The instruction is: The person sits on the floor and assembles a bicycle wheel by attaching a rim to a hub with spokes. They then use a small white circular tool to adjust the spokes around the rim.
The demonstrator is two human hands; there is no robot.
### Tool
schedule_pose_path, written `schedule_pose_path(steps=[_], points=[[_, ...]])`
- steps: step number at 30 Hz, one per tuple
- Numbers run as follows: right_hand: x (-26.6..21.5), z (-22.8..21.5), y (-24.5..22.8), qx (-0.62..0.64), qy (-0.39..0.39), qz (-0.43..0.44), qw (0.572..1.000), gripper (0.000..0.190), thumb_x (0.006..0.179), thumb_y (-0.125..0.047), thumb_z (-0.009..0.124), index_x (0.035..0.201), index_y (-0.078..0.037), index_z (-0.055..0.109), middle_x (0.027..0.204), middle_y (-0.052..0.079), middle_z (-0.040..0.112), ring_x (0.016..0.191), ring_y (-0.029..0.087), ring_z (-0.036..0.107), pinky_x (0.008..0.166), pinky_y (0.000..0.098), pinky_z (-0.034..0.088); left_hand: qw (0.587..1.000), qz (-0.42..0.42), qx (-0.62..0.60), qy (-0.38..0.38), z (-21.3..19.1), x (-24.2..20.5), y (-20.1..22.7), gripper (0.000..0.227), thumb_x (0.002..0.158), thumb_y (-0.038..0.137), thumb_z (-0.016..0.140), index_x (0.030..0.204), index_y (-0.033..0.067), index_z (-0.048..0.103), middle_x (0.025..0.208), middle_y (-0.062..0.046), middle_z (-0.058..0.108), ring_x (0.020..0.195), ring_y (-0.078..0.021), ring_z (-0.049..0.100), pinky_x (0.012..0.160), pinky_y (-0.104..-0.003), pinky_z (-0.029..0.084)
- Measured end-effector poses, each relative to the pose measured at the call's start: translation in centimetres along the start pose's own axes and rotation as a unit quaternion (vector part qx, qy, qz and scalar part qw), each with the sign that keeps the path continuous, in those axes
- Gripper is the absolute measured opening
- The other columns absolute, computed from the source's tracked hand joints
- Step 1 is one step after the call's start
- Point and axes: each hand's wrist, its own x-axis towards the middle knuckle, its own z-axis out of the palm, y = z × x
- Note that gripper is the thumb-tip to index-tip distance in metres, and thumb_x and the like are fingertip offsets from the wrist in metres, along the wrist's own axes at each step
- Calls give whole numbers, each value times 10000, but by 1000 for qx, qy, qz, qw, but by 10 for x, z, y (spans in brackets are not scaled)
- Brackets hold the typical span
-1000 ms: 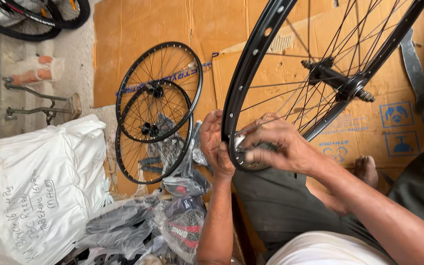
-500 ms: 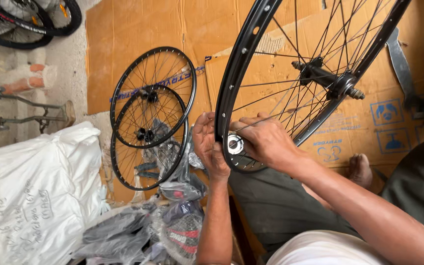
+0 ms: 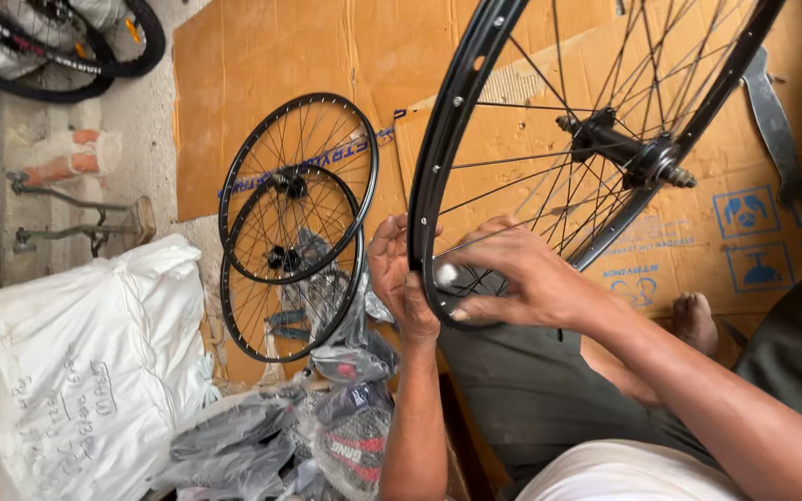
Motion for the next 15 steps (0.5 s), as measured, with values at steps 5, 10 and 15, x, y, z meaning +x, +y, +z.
schedule_pose_path(steps=[5,10,15], points=[[-9,9,10,-79,-41,79,993,500,731,-171,833,1214,-88,739,818,107,665,826,304,666,740,441,431,1000,-12,-4,-6,3,-7,3,810,988,537,686,1486,-24,381,1411,-161,539,1217,-293,649,1034,-440,562],[-15,0,13,-14,8,-10,1000,396,728,-253,861,1057,-83,724,1049,53,732,1006,273,695,890,429,461,1000,13,6,2,11,2,2,791,995,540,697,1460,-34,416,1378,-167,565,1235,-271,633,1060,-406,551],[-20,-5,18,-22,78,-56,995,253,803,-203,876,1007,-129,746,1112,34,752,1016,223,710,996,433,480,990,46,129,28,7,-17,0,578,1048,518,589,1271,-15,572,1047,-95,653,871,-135,636,759,-275,523]])
